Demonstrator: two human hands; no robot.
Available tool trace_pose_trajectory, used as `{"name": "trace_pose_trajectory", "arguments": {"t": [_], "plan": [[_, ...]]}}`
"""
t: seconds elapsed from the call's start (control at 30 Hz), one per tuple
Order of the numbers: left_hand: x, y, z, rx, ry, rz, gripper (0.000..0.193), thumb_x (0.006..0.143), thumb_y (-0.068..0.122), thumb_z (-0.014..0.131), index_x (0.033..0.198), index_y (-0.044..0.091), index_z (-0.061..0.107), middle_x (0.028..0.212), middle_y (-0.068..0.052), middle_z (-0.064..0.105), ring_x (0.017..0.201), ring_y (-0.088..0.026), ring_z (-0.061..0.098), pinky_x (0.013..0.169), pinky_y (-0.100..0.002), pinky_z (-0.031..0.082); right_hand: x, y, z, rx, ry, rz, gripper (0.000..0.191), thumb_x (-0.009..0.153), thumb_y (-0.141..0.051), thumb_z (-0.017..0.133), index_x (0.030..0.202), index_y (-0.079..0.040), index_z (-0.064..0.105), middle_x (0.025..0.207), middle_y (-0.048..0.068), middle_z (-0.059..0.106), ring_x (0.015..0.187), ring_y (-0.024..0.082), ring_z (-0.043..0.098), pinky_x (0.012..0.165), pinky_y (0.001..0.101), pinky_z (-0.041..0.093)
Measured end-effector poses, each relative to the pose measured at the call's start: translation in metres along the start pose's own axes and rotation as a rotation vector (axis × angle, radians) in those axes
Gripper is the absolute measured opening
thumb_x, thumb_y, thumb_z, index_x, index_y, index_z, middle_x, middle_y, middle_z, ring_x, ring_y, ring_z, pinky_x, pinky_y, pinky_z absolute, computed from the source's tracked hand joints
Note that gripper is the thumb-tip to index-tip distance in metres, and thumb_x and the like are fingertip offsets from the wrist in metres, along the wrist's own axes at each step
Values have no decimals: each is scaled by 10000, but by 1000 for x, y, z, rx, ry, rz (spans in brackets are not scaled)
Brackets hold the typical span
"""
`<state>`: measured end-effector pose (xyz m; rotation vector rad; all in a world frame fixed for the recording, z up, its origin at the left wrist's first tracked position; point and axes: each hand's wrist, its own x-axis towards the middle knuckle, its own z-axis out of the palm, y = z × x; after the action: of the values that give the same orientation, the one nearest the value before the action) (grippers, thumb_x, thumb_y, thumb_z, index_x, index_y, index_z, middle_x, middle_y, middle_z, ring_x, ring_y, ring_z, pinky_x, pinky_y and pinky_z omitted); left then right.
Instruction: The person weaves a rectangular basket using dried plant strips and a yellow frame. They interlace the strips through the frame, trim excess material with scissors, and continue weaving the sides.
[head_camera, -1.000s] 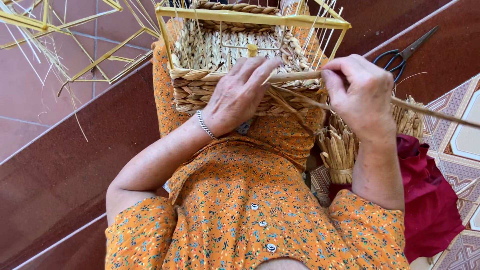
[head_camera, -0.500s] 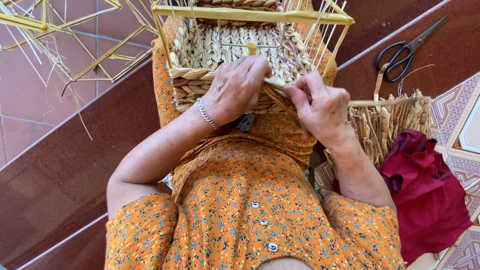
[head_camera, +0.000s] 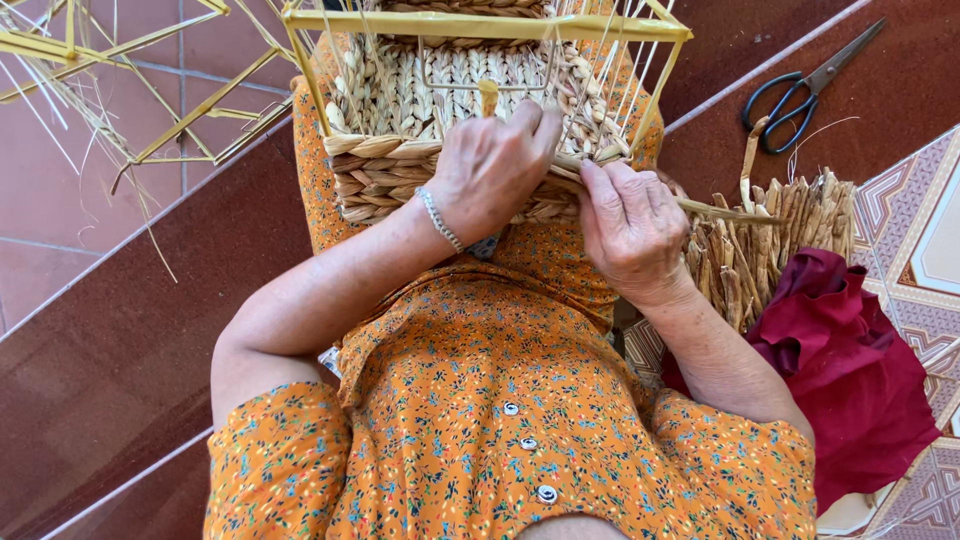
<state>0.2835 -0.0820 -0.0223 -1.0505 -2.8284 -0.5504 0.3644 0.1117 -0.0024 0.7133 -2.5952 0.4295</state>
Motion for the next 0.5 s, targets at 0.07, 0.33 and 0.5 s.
{"name": "trace_pose_trajectory", "arguments": {"t": [0.07,0.33,0.5], "plan": [[7,2,1,-68,-105,-79,339,882,49,648,1211,-4,583,761,-138,678,546,-287,671,464,-423,532,-5,5,-3,48,-42,23,343,953,-6,813,1269,12,682,1112,139,675,949,294,690,832,411,578],[-5,-2,-20,-514,-16,21,460,857,-13,631,1310,50,579,1234,-211,613,972,-384,684,788,-486,565,25,11,-47,62,-50,51,228,968,-55,837,1167,-15,733,1058,115,690,935,282,686,805,393,570],[-14,4,-26,-505,6,137,475,805,136,741,1252,86,591,1176,-113,614,1061,-356,643,856,-480,552,50,-4,-65,-145,-21,-278,226,812,-69,762,1022,15,764,936,119,747,778,242,695,637,341,546]]}}
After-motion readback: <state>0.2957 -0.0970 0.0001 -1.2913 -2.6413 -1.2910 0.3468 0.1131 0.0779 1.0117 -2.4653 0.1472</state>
